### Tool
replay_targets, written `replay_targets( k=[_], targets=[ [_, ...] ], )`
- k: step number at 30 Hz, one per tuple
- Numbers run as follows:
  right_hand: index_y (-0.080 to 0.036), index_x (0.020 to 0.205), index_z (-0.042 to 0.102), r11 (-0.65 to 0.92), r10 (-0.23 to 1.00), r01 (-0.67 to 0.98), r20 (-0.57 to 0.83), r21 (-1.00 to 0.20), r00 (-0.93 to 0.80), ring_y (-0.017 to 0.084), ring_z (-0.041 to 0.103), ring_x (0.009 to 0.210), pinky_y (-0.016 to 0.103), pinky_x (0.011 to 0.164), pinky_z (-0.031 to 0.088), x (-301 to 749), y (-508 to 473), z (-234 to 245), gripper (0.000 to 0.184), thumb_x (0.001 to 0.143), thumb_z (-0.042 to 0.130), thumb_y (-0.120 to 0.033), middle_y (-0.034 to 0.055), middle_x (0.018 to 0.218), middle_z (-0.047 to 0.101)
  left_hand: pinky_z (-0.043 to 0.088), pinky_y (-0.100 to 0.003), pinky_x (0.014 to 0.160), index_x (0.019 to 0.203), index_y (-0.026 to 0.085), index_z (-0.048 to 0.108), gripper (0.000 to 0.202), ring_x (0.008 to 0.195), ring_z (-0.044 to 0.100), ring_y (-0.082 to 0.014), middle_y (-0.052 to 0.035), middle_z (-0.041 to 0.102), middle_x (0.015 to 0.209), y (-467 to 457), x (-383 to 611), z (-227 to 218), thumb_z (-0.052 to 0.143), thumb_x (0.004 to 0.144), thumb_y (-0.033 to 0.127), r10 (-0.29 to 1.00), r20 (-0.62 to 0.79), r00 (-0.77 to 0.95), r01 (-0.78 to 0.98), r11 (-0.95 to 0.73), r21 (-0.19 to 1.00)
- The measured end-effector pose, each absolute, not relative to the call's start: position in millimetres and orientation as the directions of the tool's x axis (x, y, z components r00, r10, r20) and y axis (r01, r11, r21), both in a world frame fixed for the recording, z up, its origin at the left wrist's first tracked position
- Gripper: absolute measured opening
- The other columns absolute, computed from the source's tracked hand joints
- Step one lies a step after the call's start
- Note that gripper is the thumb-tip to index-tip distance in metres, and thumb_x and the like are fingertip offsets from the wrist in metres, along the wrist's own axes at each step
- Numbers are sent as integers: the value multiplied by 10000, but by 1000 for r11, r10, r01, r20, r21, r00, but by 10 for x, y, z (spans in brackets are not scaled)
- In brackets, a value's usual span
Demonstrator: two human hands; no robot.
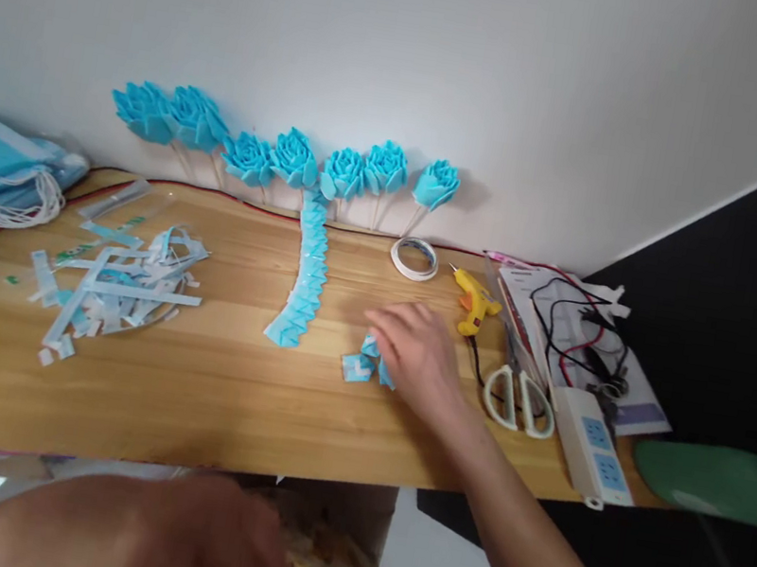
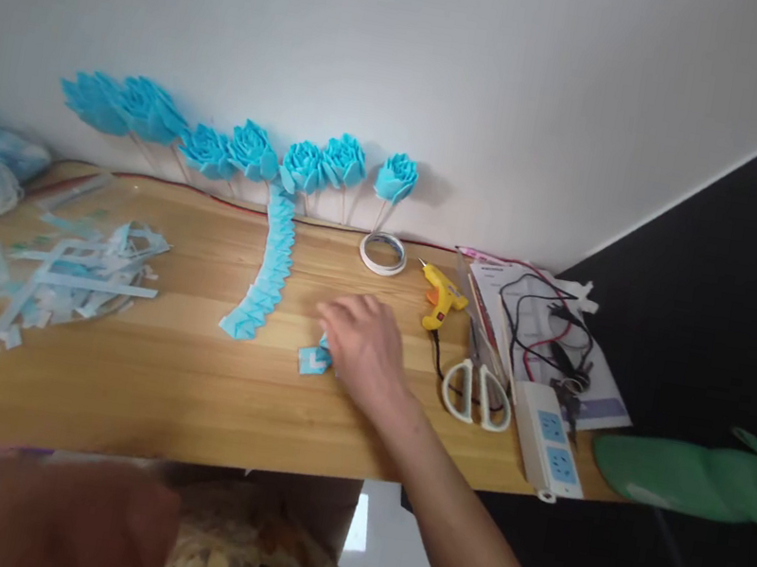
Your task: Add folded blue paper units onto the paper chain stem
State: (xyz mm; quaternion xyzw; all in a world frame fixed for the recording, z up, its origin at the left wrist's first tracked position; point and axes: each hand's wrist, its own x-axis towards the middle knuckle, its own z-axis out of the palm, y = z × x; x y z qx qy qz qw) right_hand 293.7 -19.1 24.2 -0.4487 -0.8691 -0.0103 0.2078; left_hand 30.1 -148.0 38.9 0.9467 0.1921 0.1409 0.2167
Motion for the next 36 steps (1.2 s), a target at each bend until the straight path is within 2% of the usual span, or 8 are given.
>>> replay_targets(
  k=[2, 4, 8, 14, 21, 26, 32, 36],
  targets=[
    [-212, 1028, 698, 677, 731, 709, 301, -200, -613, 215, 563, 898, 362, 761, 408, 2712, -190, 185, 197, 941, 522, -196, 60, 986, 704, 520, -267, 643, 1011, 279, 697, 255, 754, 665, -168, -69, 700, 820, -1141, 118, 423, 458, 944, 224, 541, 152, 827, 338, -695, 635],
    [-220, 1047, 702, 729, 685, 646, 260, -226, -681, 201, 544, 885, 345, 749, 389, 2584, -156, 123, 203, 932, 541, -178, 49, 975, 701, 497, -237, 649, 952, 223, 676, 236, 749, 653, -148, -48, 695, 819, -823, -7, 383, 441, 963, 204, 768, 197, 610, 414, -520, 748],
    [-240, 1008, 709, 781, 622, 579, 219, -233, -752, 191, 525, 867, 335, 751, 361, 2461, -68, 41, 182, 942, 542, -206, 34, 937, 698, 444, -241, 681, 882, 180, 674, 189, 765, 617, -145, -33, 677, 834, -380, -97, 196, 522, 946, 274, 922, 109, 372, 693, -354, 628],
    [-214, 911, 684, 792, 604, 573, 131, -211, -786, 185, 520, 828, 340, 746, 326, 2325, -25, 21, 115, 928, 590, -279, 22, 844, 666, 388, -278, 704, 769, 144, 662, 280, 743, 575, -164, -48, 638, 763, -81, -120, 16, 509, 944, 300, 874, -11, 486, 781, -428, 455],
    [-196, 858, 637, 776, 627, 610, 84, -160, -775, 204, 515, 825, 354, 759, 299, 2348, -2, 8, 121, 908, 611, -304, 26, 837, 647, 368, -285, 712, 740, 151, 668, 310, 727, 568, -155, -38, 652, 751, -114, -17, 17, 484, 956, 275, 809, -101, 579, 725, -454, 518],
    [-216, 931, 623, 734, 668, 629, 109, -258, -736, 202, 511, 848, 347, 786, 311, 2541, -17, 39, 87, 910, 603, -298, 15, 874, 661, 363, -276, 684, 716, 143, 615, 340, 705, 532, -148, -34, 606, 710, -156, -33, 94, 445, 985, 263, 809, 27, 588, 663, -501, 556],
    [-219, 991, 645, 743, 658, 596, 167, -305, -734, 193, 502, 851, 349, 784, 335, 2502, 6, 13, 120, 940, 540, -244, 21, 953, 678, 385, -301, 731, 989, 161, 654, 160, 813, 552, -175, -61, 656, 882, -49, -77, -89, 508, 960, 219, 727, 223, 650, 559, -656, 508],
    [-215, 1035, 659, 779, 613, 550, 184, -300, -768, 192, 490, 844, 349, 768, 342, 2445, 20, -9, 182, 936, 513, -168, 34, 945, 670, 391, -314, 728, 1011, 163, 666, 163, 823, 571, -183, -68, 666, 894, -25, -82, -214, 527, 954, 226, 723, 235, 650, 552, -662, 507]
  ],
)
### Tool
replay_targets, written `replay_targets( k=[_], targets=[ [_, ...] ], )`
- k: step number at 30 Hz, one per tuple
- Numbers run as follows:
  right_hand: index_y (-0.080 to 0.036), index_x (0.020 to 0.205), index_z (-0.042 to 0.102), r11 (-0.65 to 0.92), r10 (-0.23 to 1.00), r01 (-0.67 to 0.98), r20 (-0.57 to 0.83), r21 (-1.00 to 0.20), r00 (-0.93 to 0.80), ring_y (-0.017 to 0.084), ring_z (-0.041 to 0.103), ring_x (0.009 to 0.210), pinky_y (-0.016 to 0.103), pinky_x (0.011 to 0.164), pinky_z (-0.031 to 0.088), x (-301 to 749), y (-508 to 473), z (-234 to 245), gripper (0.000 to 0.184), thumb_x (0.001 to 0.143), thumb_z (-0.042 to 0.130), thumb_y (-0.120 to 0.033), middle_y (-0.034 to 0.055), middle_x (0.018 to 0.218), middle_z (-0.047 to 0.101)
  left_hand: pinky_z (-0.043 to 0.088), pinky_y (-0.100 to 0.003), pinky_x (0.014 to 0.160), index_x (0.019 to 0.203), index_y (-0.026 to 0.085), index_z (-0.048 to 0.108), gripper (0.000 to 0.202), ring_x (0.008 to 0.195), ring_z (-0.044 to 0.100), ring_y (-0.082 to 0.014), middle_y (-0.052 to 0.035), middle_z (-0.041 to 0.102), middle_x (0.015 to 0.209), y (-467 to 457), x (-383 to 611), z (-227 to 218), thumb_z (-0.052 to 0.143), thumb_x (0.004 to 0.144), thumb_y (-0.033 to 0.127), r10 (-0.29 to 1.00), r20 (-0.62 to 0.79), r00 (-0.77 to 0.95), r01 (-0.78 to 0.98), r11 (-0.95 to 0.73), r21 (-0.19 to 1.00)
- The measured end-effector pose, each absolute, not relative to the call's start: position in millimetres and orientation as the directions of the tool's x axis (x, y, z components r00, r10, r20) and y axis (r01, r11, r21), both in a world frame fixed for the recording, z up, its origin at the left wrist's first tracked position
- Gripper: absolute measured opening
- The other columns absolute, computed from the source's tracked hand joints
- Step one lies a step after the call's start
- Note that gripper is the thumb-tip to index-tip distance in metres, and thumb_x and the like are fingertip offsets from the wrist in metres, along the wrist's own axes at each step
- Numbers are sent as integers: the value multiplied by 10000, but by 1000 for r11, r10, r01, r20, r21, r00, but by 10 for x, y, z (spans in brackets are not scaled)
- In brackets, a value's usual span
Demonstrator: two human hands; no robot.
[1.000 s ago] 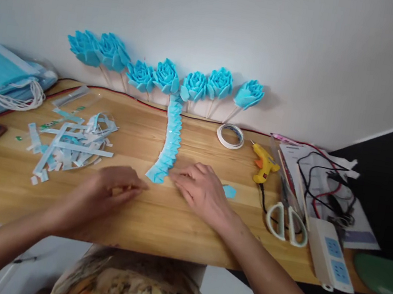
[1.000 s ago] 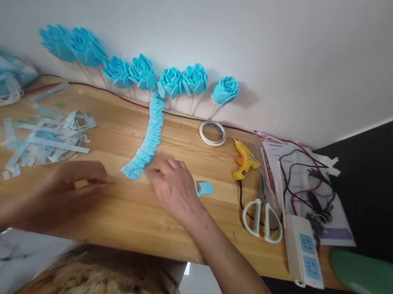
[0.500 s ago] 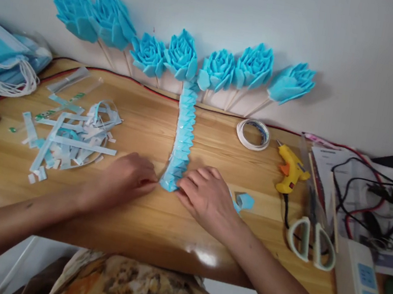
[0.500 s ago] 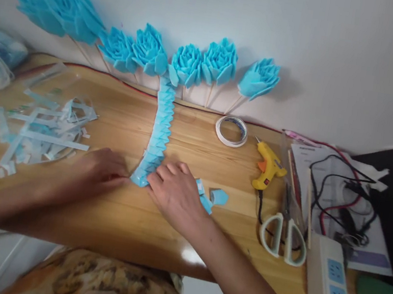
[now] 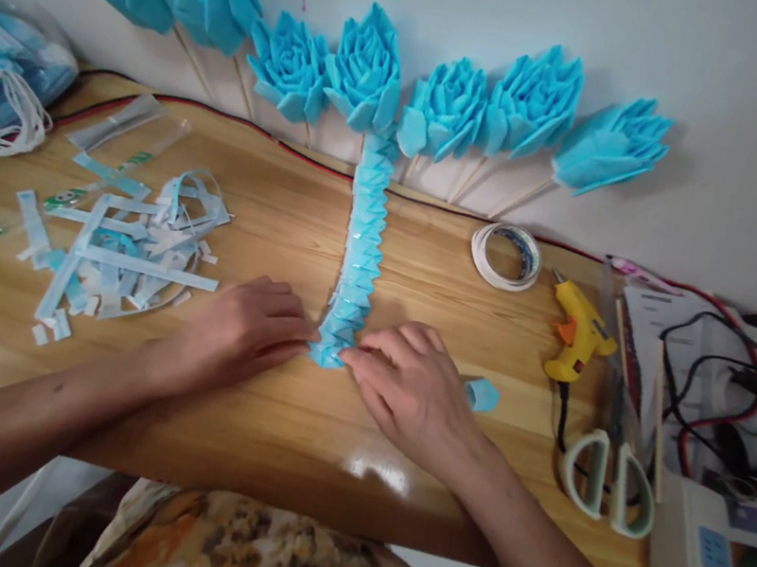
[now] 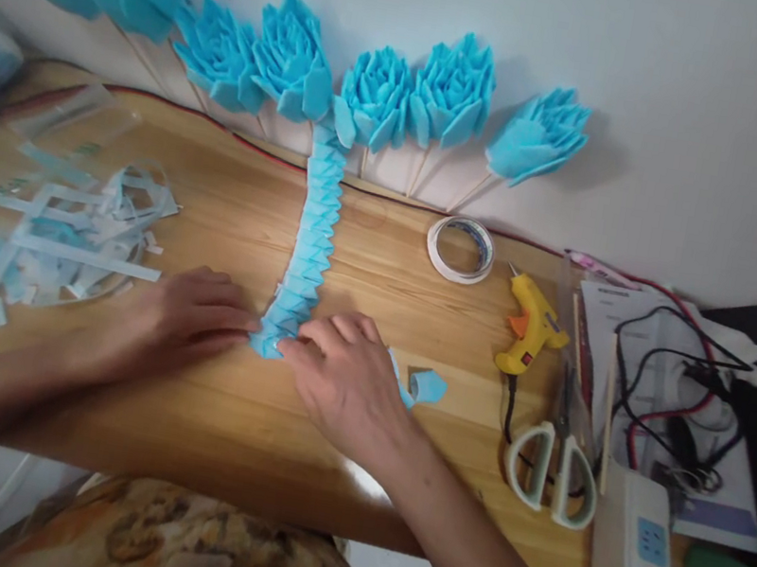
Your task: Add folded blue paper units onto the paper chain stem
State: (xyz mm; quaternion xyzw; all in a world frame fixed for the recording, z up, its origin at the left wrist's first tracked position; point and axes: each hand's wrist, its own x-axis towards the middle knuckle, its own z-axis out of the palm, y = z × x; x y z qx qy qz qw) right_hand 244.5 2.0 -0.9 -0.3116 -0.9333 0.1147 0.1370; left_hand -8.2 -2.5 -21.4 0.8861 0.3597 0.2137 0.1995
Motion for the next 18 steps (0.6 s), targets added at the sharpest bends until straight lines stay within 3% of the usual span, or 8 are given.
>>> replay_targets(
  k=[18],
  targets=[
    [-194, 1056, 647, 784, 604, 522, 219, -335, -766, 191, 493, 822, 354, 751, 346, 2403, 31, -96, 209, 923, 505, -115, 39, 945, 682, 407, -317, 747, 988, 167, 670, 143, 831, 585, -179, -62, 665, 878, 22, -91, -272, 549, 942, 227, 737, 247, 629, 506, -630, 589]
  ],
)
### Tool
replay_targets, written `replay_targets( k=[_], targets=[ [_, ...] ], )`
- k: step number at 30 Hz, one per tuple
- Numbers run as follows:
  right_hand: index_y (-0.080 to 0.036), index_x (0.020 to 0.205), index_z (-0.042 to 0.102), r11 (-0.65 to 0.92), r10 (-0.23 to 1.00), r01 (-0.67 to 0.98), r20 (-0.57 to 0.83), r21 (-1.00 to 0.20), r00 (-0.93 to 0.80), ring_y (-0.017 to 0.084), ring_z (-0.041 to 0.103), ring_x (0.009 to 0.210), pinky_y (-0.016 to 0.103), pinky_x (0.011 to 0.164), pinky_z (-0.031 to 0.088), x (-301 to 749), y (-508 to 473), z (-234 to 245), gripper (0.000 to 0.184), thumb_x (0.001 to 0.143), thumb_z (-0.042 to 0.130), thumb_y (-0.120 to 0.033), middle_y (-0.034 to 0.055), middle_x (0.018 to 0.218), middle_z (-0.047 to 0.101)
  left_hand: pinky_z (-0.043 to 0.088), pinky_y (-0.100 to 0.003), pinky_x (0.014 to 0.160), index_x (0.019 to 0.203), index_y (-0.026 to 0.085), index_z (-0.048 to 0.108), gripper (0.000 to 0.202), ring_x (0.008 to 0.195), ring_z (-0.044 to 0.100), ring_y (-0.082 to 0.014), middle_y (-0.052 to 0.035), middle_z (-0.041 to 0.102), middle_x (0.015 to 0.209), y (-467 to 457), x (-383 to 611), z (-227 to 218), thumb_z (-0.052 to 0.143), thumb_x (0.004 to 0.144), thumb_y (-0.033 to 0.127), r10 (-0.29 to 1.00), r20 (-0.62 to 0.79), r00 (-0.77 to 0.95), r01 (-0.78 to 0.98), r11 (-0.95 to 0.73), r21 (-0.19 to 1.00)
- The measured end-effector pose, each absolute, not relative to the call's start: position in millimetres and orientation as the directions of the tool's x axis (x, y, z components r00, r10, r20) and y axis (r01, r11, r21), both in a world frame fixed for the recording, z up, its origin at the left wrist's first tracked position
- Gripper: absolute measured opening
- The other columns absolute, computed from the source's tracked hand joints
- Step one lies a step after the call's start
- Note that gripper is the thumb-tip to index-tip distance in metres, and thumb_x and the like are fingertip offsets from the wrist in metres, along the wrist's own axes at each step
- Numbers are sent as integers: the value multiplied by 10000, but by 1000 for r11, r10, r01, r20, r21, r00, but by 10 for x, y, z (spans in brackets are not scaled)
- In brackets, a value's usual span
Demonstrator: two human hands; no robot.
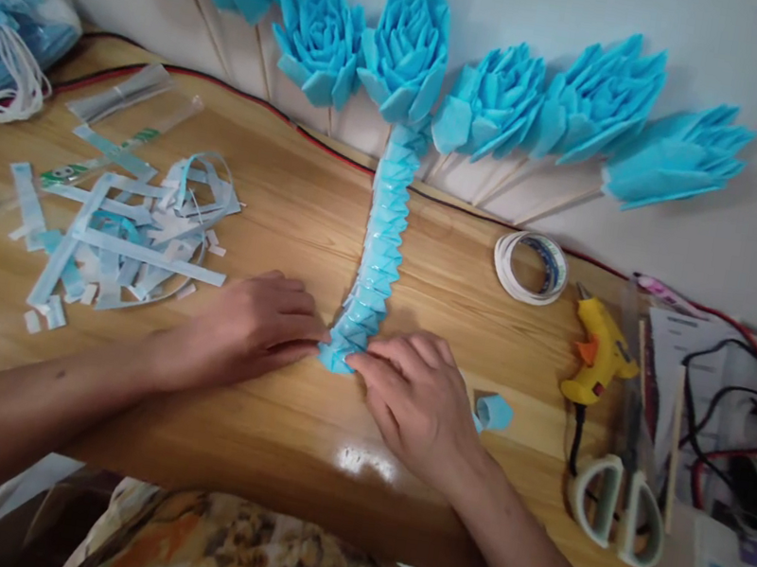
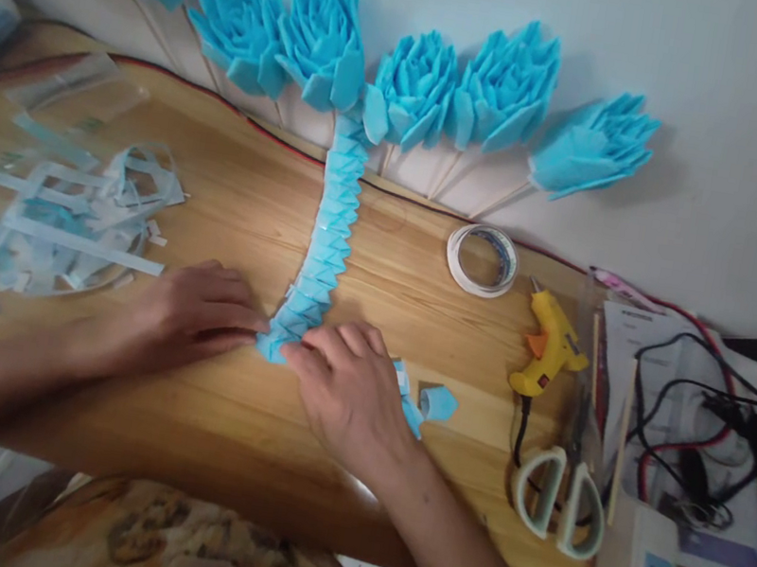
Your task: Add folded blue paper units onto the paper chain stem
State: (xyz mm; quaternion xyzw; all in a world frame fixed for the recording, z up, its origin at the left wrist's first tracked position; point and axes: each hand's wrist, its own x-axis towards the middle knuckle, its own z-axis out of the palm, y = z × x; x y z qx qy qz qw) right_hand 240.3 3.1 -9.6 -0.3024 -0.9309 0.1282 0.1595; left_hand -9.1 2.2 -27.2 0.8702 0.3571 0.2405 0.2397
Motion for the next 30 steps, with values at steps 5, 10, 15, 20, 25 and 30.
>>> replay_targets(
  k=[5, 10, 15, 20, 25, 30],
  targets=[
    [-209, 1119, 633, 787, 600, 523, 212, -328, -771, 195, 489, 814, 356, 743, 345, 2396, 30, -100, 254, 928, 493, -118, 41, 941, 676, 396, -314, 731, 995, 168, 666, 128, 815, 582, -178, -56, 663, 869, 21, -91, -308, 572, 927, 222, 738, 267, 620, 502, -634, 588],
    [-184, 1009, 611, 739, 653, 513, 276, -438, -706, 188, 534, 832, 355, 758, 368, 2436, 48, -47, 179, 906, 492, -99, 41, 940, 685, 396, -311, 745, 988, 180, 669, 133, 828, 592, -176, -53, 672, 881, 16, -99, -287, 560, 935, 233, 742, 248, 623, 503, -623, 599],
    [-211, 1006, 587, 661, 747, 586, 337, -468, -573, 199, 574, 849, 365, 787, 393, 2592, 58, 10, 196, 892, 476, -95, 40, 907, 681, 411, -319, 779, 980, 179, 665, 154, 858, 600, -180, -64, 680, 915, 6, -102, -237, 531, 951, 250, 743, 219, 632, 511, -613, 602],
    [-213, 1083, 616, 590, 800, 710, 396, -384, -451, 207, 602, 825, 365, 804, 402, 2784, 131, 30, 210, 930, 480, -165, 45, 876, 692, 418, -307, 757, 880, 158, 639, 160, 809, 585, -165, -56, 663, 844, 27, -146, -221, 517, 955, 229, 757, 241, 607, 538, -616, 576],
    [-209, 971, 680, 535, 829, 787, 370, -307, -419, 195, 639, 829, 352, 816, 379, 3058, 318, 26, 180, 956, 505, -250, 38, 876, 731, 432, -245, 699, 854, 157, 610, 128, 752, 564, -131, -17, 632, 784, -17, -279, -16, 554, 941, 232, 827, 296, 477, 648, -559, 517],
    [-186, 722, 676, 455, 890, 824, 145, -337, -432, 162, 592, 677, 305, 696, 370, 3298, 405, 67, 246, 912, 588, -315, 18, 702, 692, 476, -221, 692, 849, 250, 645, 93, 736, 606, -127, 34, 668, 804, -653, -467, 292, 578, 897, 291, 866, 306, 395, 623, -498, 603]
  ],
)
